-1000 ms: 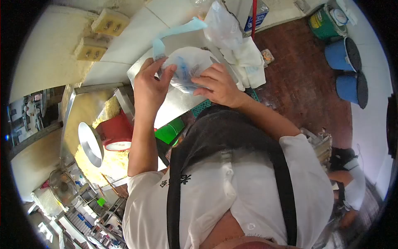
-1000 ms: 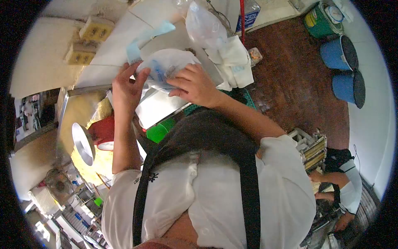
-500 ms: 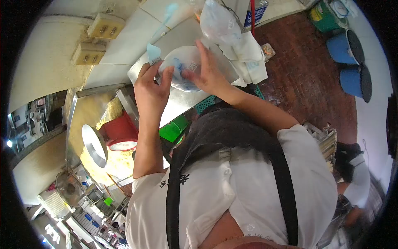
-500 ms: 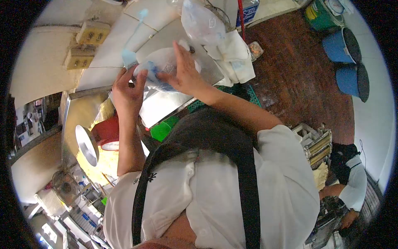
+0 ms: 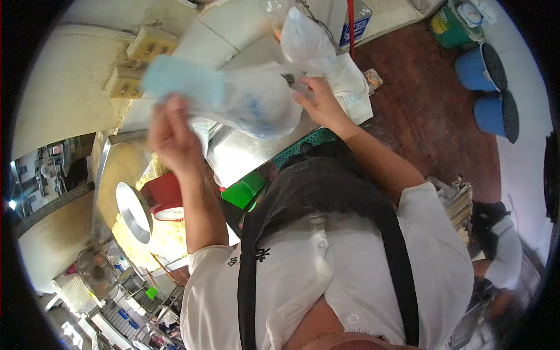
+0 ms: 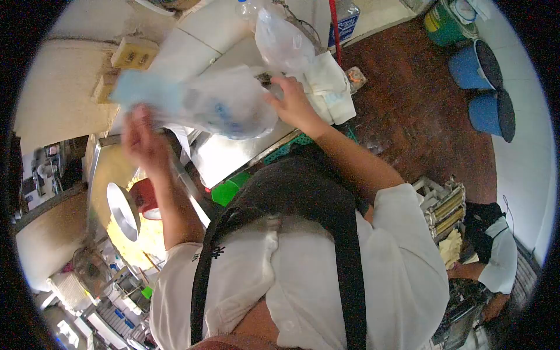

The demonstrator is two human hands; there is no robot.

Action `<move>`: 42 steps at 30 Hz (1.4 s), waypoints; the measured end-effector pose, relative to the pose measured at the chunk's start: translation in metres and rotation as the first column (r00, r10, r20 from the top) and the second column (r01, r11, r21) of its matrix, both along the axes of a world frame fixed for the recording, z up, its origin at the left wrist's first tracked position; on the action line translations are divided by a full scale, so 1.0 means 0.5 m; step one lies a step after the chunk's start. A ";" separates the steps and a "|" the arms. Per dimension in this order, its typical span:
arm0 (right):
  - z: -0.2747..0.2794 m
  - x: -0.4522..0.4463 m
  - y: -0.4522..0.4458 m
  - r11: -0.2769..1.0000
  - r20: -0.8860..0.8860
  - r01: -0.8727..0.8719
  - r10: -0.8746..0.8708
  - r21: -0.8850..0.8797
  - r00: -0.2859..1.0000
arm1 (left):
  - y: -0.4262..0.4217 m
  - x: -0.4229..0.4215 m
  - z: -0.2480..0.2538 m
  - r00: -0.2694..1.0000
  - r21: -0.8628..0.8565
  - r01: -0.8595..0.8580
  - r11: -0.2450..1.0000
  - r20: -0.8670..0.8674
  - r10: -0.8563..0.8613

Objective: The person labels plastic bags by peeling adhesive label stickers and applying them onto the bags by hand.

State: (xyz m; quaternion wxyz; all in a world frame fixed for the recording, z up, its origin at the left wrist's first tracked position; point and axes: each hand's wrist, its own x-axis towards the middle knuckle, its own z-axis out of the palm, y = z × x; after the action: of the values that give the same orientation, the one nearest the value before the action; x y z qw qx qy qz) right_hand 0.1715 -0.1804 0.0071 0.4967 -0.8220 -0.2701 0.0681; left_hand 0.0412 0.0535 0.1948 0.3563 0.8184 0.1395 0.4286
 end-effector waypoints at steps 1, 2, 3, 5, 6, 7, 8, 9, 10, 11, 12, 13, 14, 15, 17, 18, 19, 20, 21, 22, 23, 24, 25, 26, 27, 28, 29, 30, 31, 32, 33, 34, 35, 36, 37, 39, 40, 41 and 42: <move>0.030 -0.009 -0.001 0.999 -0.025 -0.030 0.030 0.012 0.999 | 0.004 -0.014 0.031 0.993 -0.181 -0.034 0.983 0.102 0.053; 0.063 -0.021 -0.003 0.998 -0.050 -0.062 0.063 0.025 0.997 | -0.002 -0.016 0.060 0.982 -0.190 -0.048 0.981 0.171 0.081; 0.088 -0.028 0.001 0.995 -0.072 -0.095 0.098 0.039 0.993 | -0.014 -0.015 0.095 0.964 -0.200 -0.063 0.978 0.242 0.111; 0.092 -0.029 0.020 0.992 -0.167 -0.109 0.118 0.064 0.979 | -0.009 -0.021 0.112 0.937 -0.228 -0.011 0.974 0.337 0.089; 0.101 -0.029 0.029 0.991 -0.214 -0.113 0.127 0.077 0.969 | 0.005 -0.028 0.107 0.933 -0.243 0.054 0.968 0.358 0.038; 0.110 -0.027 0.036 0.987 -0.315 -0.092 0.130 0.135 0.940 | 0.020 -0.036 0.099 0.926 -0.257 0.119 0.959 0.377 -0.013; 0.121 -0.026 0.041 0.980 -0.416 -0.062 0.137 0.189 0.899 | 0.037 -0.045 0.088 0.919 -0.337 0.188 0.922 0.392 -0.044; 0.130 -0.024 0.045 0.971 -0.510 -0.025 0.147 0.239 0.847 | 0.040 -0.051 0.091 0.897 -0.383 0.303 0.872 0.423 -0.126; 0.128 -0.019 0.046 0.951 -0.553 0.010 0.171 0.309 0.815 | 0.041 -0.059 0.096 0.865 -0.422 0.414 0.807 0.458 -0.204; 0.122 -0.011 0.045 0.925 -0.593 0.049 0.200 0.376 0.780 | 0.044 -0.064 0.100 0.824 -0.453 0.516 0.727 0.495 -0.277; 0.123 -0.002 0.048 0.893 -0.624 0.091 0.233 0.441 0.746 | 0.064 -0.061 0.101 0.859 -0.532 0.490 0.691 0.429 -0.279; 0.145 0.003 0.053 0.835 -0.633 0.136 0.287 0.534 0.719 | 0.097 -0.052 0.097 0.887 -0.604 0.458 0.652 0.363 -0.286; 0.169 0.001 0.053 0.767 -0.638 0.185 0.344 0.614 0.689 | 0.116 -0.030 0.083 0.911 -0.635 0.413 0.653 0.283 -0.301; 0.195 0.004 0.053 0.691 -0.635 0.237 0.402 0.683 0.660 | 0.136 -0.009 0.069 0.927 -0.660 0.367 0.655 0.200 -0.319; 0.242 0.031 0.051 0.632 -0.601 0.203 0.516 0.748 0.611 | 0.168 0.080 0.001 0.940 -0.611 0.272 0.744 0.002 -0.341; 0.255 0.049 0.052 0.599 -0.578 0.186 0.571 0.779 0.583 | 0.172 0.118 -0.047 0.916 -0.674 0.300 0.676 0.005 -0.401; 0.260 0.067 0.060 0.636 -0.608 0.211 0.508 0.742 0.610 | 0.169 0.161 -0.092 0.866 -0.729 0.328 0.601 -0.024 -0.500; 0.263 0.088 0.073 0.669 -0.633 0.236 0.442 0.704 0.636 | 0.166 0.204 -0.137 0.803 -0.779 0.338 0.527 -0.053 -0.593; 0.263 0.112 0.084 0.699 -0.654 0.264 0.374 0.665 0.658 | 0.157 0.240 -0.158 0.694 -0.827 0.334 0.452 -0.109 -0.712; 0.255 0.139 0.090 0.688 -0.579 0.199 0.378 0.698 0.722 | 0.124 0.252 -0.132 0.644 -0.881 0.333 0.335 -0.047 -0.763; 0.249 0.164 0.093 0.685 -0.524 0.148 0.380 0.714 0.762 | 0.092 0.257 -0.104 0.594 -0.922 0.322 0.216 0.019 -0.804; 0.245 0.174 0.092 0.682 -0.485 0.118 0.376 0.721 0.789 | 0.073 0.265 -0.084 0.545 -0.950 0.298 0.095 0.088 -0.834; 0.240 0.189 0.095 0.683 -0.473 0.108 0.375 0.723 0.797 | 0.071 0.281 -0.085 0.480 -0.942 0.328 0.071 0.101 -0.871; 0.236 0.206 0.097 0.683 -0.463 0.100 0.374 0.724 0.803 | 0.073 0.302 -0.093 0.412 -0.934 0.354 0.046 0.111 -0.905; 0.230 0.221 0.095 0.682 -0.461 0.097 0.375 0.725 0.804 | 0.075 0.327 -0.103 0.337 -0.926 0.376 0.020 0.116 -0.934; 0.223 0.234 0.097 0.681 -0.456 0.094 0.374 0.726 0.808 | 0.082 0.356 -0.110 0.295 -0.931 0.334 0.147 -0.045 -0.955; 0.216 0.251 0.091 0.676 -0.460 0.098 0.381 0.730 0.802 | 0.090 0.373 -0.119 0.264 -0.925 0.337 0.176 -0.086 -0.961; 0.213 0.268 0.088 0.668 -0.466 0.102 0.393 0.737 0.792 | 0.082 0.380 -0.087 0.236 -0.918 0.339 0.203 -0.126 -0.964; 0.215 0.293 0.082 0.656 -0.479 0.108 0.418 0.747 0.772 | 0.075 0.385 -0.066 0.209 -0.911 0.342 0.230 -0.165 -0.964; 0.208 0.322 0.073 0.646 -0.500 0.121 0.445 0.754 0.743 | 0.066 0.397 -0.067 0.174 -0.918 0.342 0.200 -0.148 -0.974; 0.198 0.342 0.071 0.643 -0.517 0.116 0.481 0.757 0.708 | 0.058 0.393 -0.066 0.143 -0.921 0.351 0.168 -0.125 -0.982; 0.185 0.349 0.064 0.648 -0.534 0.102 0.517 0.755 0.669 | 0.050 0.383 -0.067 0.113 -0.925 0.355 0.135 -0.101 -0.988; 0.169 0.346 0.060 0.657 -0.544 0.074 0.549 0.750 0.635 | 0.046 0.368 -0.080 0.150 -0.916 0.379 0.133 -0.081 -0.985; 0.160 0.338 0.062 0.663 -0.515 0.034 0.547 0.748 0.659 | 0.049 0.356 -0.102 0.187 -0.900 0.414 0.137 -0.063 -0.980; 0.153 0.319 0.064 0.676 -0.491 0.002 0.533 0.737 0.689 | 0.049 0.344 -0.115 0.224 -0.885 0.444 0.140 -0.042 -0.974; 0.142 0.278 0.102 0.697 -0.275 -0.037 0.332 0.717 0.902 | 0.040 0.321 -0.059 0.293 -0.917 0.360 0.172 -0.064 -0.954; 0.207 0.295 0.092 0.712 -0.251 -0.079 0.345 0.697 0.904 | 0.060 0.312 -0.055 0.378 -0.915 0.360 0.184 -0.037 -0.925; 0.268 0.311 0.080 0.726 -0.224 -0.120 0.359 0.677 0.906 | 0.076 0.307 -0.049 0.458 -0.912 0.361 0.196 -0.010 -0.889; 0.310 0.317 0.067 0.686 -0.350 -0.001 0.372 0.728 0.860 | 0.085 0.319 -0.035 0.459 -0.901 0.415 0.126 0.088 -0.884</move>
State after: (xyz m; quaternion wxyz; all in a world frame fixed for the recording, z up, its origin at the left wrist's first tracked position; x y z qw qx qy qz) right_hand 0.3299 -0.1466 0.1621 0.8124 -0.4929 -0.2310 0.2090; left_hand 0.2005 0.0962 0.1773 0.8046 0.5798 0.0159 -0.1276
